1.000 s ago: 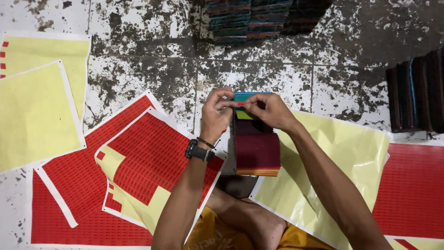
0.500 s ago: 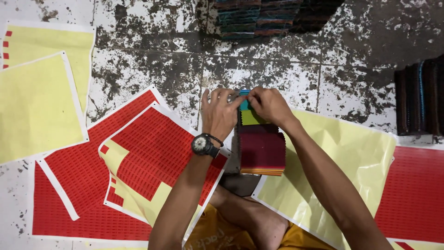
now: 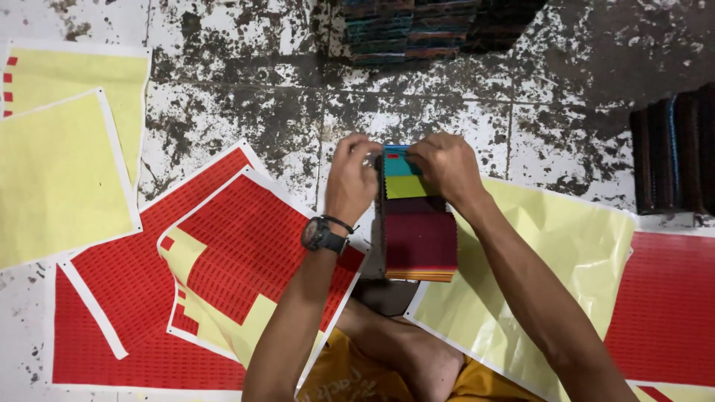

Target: The person peels small red adhesive strips from a yellow backing sheet and applies them to the spine of a stack of colorful notebook pages. They repeat this process, peeling more strips and applying them to the same stack to secure the binding.

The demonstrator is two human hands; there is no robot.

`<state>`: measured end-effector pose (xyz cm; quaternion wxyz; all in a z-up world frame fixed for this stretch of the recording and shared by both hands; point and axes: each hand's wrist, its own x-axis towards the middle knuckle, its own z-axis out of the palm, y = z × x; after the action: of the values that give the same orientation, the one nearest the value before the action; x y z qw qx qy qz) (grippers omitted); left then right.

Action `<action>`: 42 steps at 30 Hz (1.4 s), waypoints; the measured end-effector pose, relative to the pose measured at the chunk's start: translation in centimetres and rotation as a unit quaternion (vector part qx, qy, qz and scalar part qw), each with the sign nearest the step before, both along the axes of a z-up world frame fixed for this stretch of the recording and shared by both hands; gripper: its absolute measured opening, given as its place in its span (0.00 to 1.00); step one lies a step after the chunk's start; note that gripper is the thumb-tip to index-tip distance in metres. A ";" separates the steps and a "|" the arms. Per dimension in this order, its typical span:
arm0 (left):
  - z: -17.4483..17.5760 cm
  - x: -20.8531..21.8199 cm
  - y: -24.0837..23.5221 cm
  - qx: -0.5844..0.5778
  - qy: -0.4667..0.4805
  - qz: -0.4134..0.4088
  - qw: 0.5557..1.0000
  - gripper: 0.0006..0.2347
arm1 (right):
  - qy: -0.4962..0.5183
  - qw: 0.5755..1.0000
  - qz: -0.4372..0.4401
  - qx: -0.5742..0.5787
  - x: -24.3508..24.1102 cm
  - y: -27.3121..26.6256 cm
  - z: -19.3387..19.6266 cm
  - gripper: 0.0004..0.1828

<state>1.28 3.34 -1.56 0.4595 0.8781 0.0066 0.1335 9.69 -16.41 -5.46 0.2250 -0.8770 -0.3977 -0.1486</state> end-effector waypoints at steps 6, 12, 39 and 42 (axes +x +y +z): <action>-0.4 0.4 0.8 -0.310 -0.003 0.063 0.949 0.15 | -0.079 0.997 0.017 -0.012 -1.6 -1.0 1.3 0.07; 0.7 -0.3 0.1 -0.431 0.049 0.014 0.901 0.19 | 0.370 0.917 0.027 0.146 -2.6 0.2 6.5 0.07; -5.6 0.0 -0.6 0.358 -0.044 -0.014 0.933 0.15 | 0.348 0.924 -0.120 -0.100 -0.4 2.5 0.4 0.12; -4.8 0.0 -1.0 0.394 -0.075 -0.003 0.916 0.13 | 0.312 0.905 -0.188 -0.219 -0.1 2.1 -0.7 0.23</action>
<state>1.25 2.38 -6.35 0.0757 0.9755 -0.0837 0.1890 9.54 -14.30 -6.15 0.1073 -0.9643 -0.1570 0.1840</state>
